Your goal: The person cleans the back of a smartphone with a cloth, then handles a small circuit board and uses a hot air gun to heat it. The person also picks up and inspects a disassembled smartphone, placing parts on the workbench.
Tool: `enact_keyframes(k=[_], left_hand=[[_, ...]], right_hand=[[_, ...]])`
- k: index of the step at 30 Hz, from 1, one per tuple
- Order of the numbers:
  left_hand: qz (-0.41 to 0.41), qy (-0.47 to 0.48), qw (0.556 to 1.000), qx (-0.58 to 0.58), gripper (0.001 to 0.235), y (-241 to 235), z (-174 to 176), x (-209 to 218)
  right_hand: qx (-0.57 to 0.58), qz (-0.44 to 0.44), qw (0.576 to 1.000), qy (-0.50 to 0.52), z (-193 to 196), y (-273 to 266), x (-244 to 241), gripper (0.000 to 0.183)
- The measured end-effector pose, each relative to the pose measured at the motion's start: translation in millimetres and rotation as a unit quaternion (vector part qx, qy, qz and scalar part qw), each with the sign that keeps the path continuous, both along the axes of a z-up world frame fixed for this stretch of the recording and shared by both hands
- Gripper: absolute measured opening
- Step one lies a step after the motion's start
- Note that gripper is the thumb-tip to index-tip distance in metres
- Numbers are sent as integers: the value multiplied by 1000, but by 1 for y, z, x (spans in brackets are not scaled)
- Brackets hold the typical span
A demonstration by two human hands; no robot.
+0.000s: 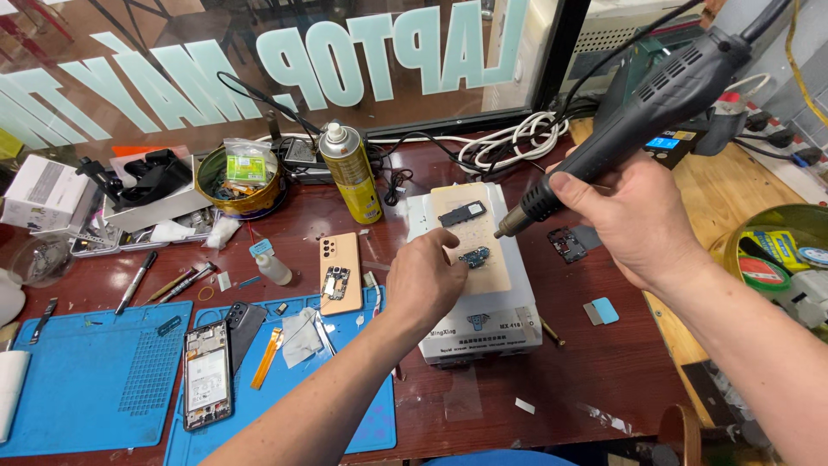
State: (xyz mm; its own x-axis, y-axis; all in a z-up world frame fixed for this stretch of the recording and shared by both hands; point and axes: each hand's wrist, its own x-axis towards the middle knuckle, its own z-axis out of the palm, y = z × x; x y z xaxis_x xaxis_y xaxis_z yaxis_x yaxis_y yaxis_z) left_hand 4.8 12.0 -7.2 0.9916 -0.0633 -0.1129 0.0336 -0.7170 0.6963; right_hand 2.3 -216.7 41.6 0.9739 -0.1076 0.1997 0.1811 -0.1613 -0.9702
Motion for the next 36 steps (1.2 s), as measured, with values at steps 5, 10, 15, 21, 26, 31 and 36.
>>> enact_keyframes(k=[5, 10, 15, 21, 26, 31, 36], left_hand=[[52, -93, 994, -32, 44, 17, -6, -2], [74, -65, 995, -21, 39, 30, -8, -4], [43, -95, 994, -11, 33, 28, -7, -8], [33, -79, 995, -41, 31, 18, -1, -3], [33, -50, 997, -57, 32, 16, 1, -3], [36, -38, 997, -65, 32, 17, 1, -4], [23, -36, 998, -42, 35, 16, -1, -3]], right_hand=[[-3, 32, 999, 4, -4, 2, -1, 23], [-11, 4, 1000, -4, -2, 0, 3, 21], [2, 3, 1000, 16, 8, -10, 11, 18], [-19, 31, 999, 6, 13, -13, 16, 21], [-47, -1, 999, -2, 4, -9, 13, 22], [-53, -3, 998, -39, 1, -12, 10, 21], [-4, 29, 999, -22, -2, -11, 11, 19]])
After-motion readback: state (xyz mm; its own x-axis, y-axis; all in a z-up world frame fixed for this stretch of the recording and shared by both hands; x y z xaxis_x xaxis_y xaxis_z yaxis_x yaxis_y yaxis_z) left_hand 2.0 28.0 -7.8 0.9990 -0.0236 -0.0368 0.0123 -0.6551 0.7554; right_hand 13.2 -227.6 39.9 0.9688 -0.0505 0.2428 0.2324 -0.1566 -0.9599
